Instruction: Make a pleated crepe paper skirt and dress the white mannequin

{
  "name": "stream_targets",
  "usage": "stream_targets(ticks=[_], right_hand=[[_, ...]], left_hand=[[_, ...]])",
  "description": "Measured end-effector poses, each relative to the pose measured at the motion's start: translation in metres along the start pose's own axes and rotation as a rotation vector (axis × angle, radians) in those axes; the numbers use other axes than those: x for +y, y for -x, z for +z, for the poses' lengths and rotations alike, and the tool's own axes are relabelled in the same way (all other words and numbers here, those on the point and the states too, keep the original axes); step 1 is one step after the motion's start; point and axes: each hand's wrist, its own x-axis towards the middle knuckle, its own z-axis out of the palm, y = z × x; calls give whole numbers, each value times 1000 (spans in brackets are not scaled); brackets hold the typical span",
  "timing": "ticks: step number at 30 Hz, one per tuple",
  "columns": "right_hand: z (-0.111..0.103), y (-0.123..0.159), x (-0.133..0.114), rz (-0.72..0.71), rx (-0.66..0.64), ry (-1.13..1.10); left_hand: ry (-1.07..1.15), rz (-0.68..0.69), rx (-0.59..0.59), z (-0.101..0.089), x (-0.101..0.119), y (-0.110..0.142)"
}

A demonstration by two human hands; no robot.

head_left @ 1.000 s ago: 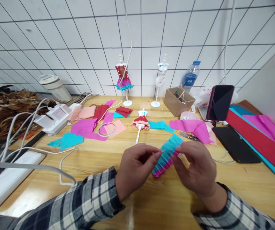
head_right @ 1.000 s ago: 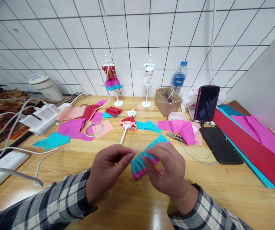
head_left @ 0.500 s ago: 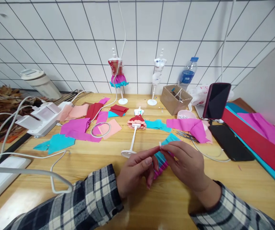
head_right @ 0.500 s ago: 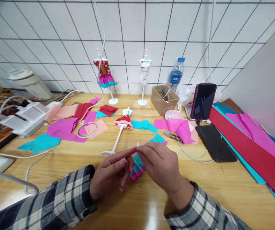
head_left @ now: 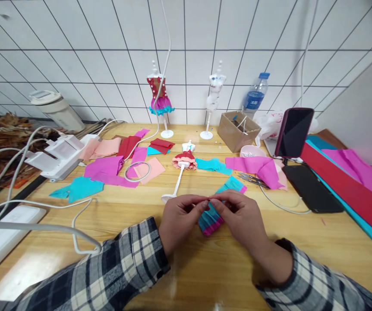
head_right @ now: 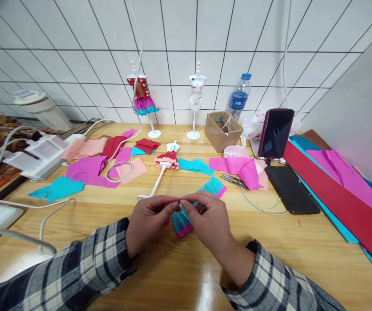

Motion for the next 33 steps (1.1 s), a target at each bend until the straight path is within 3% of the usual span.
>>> stream_targets(ticks=[3, 13, 18, 25, 33], right_hand=[[4, 3, 0, 5, 3, -32], [5, 8, 2, -302, 17, 130], [2, 7, 4, -383, 10, 215], [0, 3, 6, -346, 9, 215], [2, 0, 6, -91, 14, 86]], left_hand=[[16, -15, 15, -1, 1, -2], [64, -44, 52, 0, 5, -3], [126, -133, 31, 1, 7, -3], [147, -164, 7, 1, 4, -3], [172, -178, -28, 0, 1, -2]])
